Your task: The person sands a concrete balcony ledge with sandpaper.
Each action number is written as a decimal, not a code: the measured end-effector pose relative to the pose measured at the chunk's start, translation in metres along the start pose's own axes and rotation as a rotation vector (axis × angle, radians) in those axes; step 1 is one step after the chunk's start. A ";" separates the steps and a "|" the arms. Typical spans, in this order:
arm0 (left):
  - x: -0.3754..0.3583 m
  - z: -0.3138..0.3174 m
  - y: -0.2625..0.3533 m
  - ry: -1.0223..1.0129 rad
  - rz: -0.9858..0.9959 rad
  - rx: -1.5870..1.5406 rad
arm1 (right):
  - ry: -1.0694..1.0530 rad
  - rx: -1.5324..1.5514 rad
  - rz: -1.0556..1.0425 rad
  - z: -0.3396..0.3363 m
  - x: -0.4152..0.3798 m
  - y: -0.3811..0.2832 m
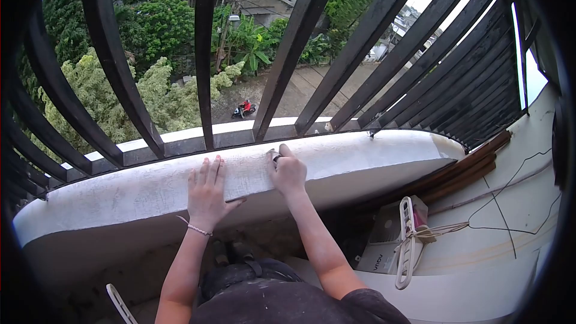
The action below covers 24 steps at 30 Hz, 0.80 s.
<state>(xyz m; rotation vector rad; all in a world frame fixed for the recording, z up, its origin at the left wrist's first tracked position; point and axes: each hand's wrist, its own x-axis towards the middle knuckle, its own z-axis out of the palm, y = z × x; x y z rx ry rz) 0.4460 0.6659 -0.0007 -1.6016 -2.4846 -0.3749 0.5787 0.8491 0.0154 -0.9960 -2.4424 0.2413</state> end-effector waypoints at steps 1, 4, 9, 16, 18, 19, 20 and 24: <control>-0.002 0.000 -0.003 0.010 0.003 0.000 | 0.038 -0.066 0.073 -0.005 0.003 0.026; -0.003 -0.002 -0.001 -0.007 -0.094 -0.064 | 0.028 -0.106 0.156 -0.017 0.014 0.047; -0.002 0.000 -0.003 -0.021 -0.093 0.018 | -0.030 0.113 -0.056 0.032 -0.008 -0.066; -0.022 -0.009 -0.026 -0.053 -0.110 -0.114 | 0.010 -0.039 0.000 0.008 -0.002 -0.019; -0.039 -0.018 -0.046 -0.036 -0.140 -0.082 | 0.047 -0.100 0.076 -0.002 0.002 0.019; -0.044 -0.020 -0.056 -0.037 -0.183 -0.071 | 0.065 -0.096 0.086 -0.004 0.003 0.022; -0.049 -0.023 -0.065 -0.044 -0.221 -0.059 | 0.059 -0.078 0.065 0.003 0.002 0.015; -0.049 -0.032 -0.069 -0.079 -0.276 -0.050 | -0.017 0.039 -0.138 0.037 -0.007 -0.075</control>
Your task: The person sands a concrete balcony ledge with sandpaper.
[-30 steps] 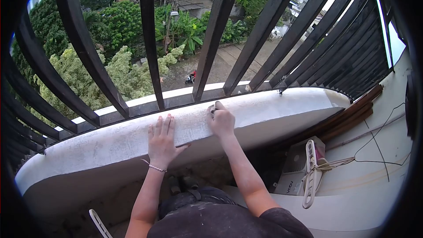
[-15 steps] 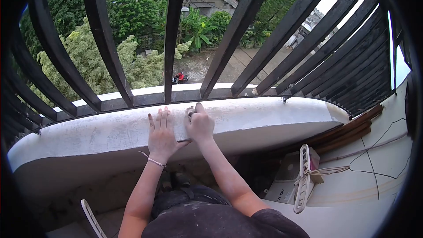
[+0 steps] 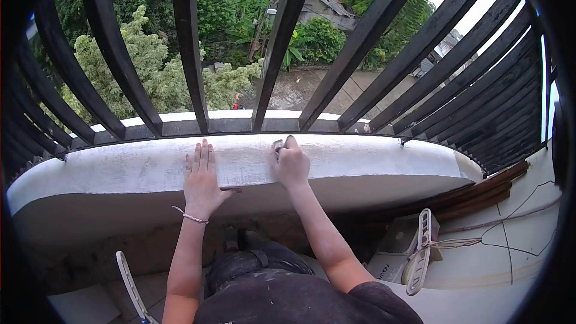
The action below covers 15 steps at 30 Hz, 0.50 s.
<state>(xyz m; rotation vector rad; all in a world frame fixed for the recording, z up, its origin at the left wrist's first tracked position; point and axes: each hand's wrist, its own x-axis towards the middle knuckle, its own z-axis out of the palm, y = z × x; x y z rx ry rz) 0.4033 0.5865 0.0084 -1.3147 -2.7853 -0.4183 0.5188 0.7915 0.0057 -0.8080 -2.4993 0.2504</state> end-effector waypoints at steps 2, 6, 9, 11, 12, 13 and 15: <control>0.001 0.000 -0.001 0.000 0.010 -0.004 | -0.085 0.093 -0.172 0.019 -0.003 -0.046; -0.005 0.003 -0.019 0.029 0.072 -0.002 | -0.095 0.019 -0.108 0.009 -0.004 -0.031; -0.009 -0.009 -0.047 0.004 0.040 0.024 | -0.098 -0.129 0.153 -0.025 -0.008 0.026; -0.007 -0.013 -0.054 -0.016 0.020 0.050 | -0.009 -0.157 0.128 -0.020 -0.008 0.030; -0.005 -0.014 -0.052 -0.021 0.027 0.067 | 0.032 -0.172 0.120 -0.017 -0.010 0.029; -0.004 -0.015 -0.051 -0.027 0.038 0.086 | 0.021 -0.124 0.082 -0.013 -0.007 0.013; -0.003 -0.013 -0.050 -0.016 0.042 0.082 | -0.014 -0.057 -0.011 0.012 0.000 -0.034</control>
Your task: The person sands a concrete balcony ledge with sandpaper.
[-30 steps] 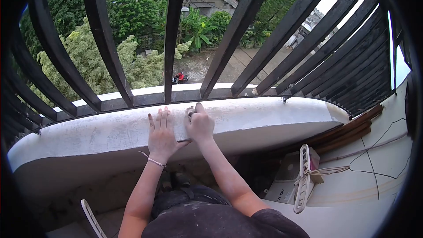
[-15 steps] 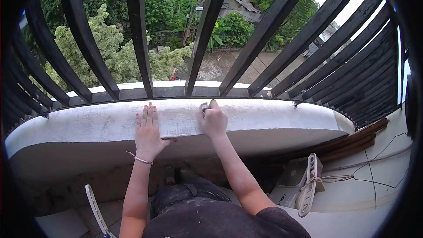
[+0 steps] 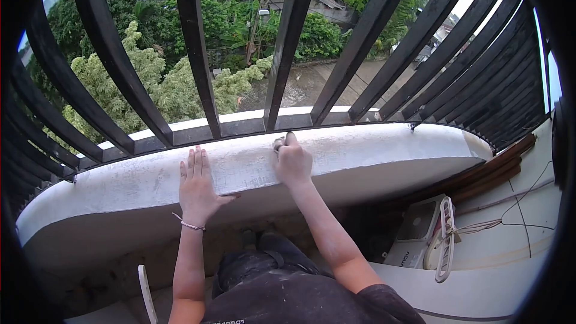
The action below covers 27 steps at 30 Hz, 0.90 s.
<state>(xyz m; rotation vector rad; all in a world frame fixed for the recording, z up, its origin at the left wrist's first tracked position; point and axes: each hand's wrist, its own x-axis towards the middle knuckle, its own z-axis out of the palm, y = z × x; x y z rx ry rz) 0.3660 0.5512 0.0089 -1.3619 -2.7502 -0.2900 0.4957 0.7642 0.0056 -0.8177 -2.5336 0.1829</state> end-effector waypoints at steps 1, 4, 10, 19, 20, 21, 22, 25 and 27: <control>0.001 0.000 0.000 0.005 0.006 -0.002 | -0.002 0.014 0.058 0.015 0.001 -0.021; -0.001 -0.001 -0.005 -0.008 0.032 -0.015 | -0.066 0.045 -0.039 -0.006 -0.005 -0.018; -0.003 0.004 -0.008 0.043 0.047 -0.023 | -0.072 -0.055 0.068 -0.039 -0.040 0.019; -0.002 0.004 -0.011 0.063 0.057 -0.065 | 0.098 -0.022 -0.118 -0.022 -0.056 -0.015; -0.003 0.005 -0.012 0.065 0.057 -0.065 | 0.082 -0.036 -0.126 -0.025 -0.056 -0.011; -0.003 0.005 -0.012 0.068 0.058 -0.066 | 0.066 -0.052 -0.135 -0.026 -0.055 -0.010; -0.003 0.006 -0.012 0.071 0.059 -0.068 | 0.064 -0.056 -0.135 -0.026 -0.054 -0.011; -0.003 0.007 -0.012 0.081 0.058 -0.073 | 0.075 -0.084 -0.136 -0.023 -0.051 -0.013; -0.002 0.008 -0.012 0.086 0.054 -0.073 | 0.101 -0.113 -0.130 -0.018 -0.047 -0.015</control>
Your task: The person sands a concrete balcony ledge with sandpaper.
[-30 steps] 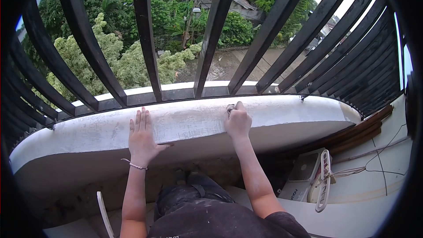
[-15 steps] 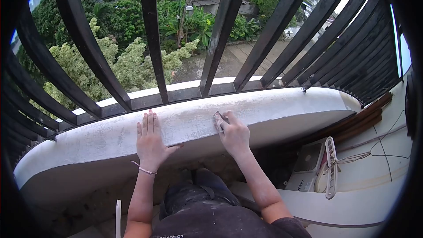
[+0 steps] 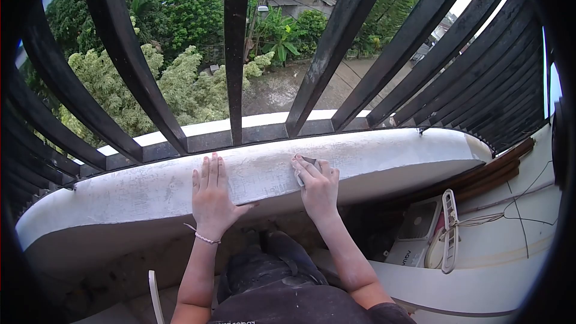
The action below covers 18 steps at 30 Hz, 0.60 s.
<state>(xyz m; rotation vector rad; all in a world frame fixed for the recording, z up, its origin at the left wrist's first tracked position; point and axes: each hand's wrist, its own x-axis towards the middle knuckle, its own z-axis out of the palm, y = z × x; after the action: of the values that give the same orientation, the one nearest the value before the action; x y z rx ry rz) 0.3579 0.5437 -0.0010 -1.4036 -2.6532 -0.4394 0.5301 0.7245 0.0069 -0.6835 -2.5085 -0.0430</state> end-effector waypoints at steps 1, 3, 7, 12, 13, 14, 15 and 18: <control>0.000 0.000 0.000 0.000 0.001 0.002 | 0.006 0.012 0.014 0.005 0.005 0.000; 0.000 -0.001 0.000 0.007 -0.001 -0.003 | 0.019 0.035 0.052 0.016 0.019 0.001; 0.000 0.000 0.000 -0.005 -0.002 -0.002 | -0.105 0.124 0.081 0.009 0.019 -0.001; 0.003 -0.002 0.002 -0.028 -0.008 -0.003 | -0.060 0.181 0.095 0.010 0.016 -0.005; 0.002 -0.002 0.002 -0.027 -0.003 0.007 | -0.075 0.155 0.093 0.015 0.024 -0.005; 0.002 -0.002 0.002 -0.024 0.000 0.005 | -0.086 0.128 0.088 0.021 0.038 -0.003; 0.002 -0.001 0.003 -0.019 -0.001 0.004 | -0.096 0.103 0.078 0.023 0.046 -0.002; 0.000 -0.002 0.002 -0.029 -0.005 -0.017 | -0.091 0.186 0.107 0.005 0.024 -0.006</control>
<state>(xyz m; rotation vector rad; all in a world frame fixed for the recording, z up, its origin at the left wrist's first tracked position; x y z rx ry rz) 0.3594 0.5444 0.0013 -1.4195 -2.6823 -0.4457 0.5075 0.7308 0.0151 -0.7555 -2.5173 0.2626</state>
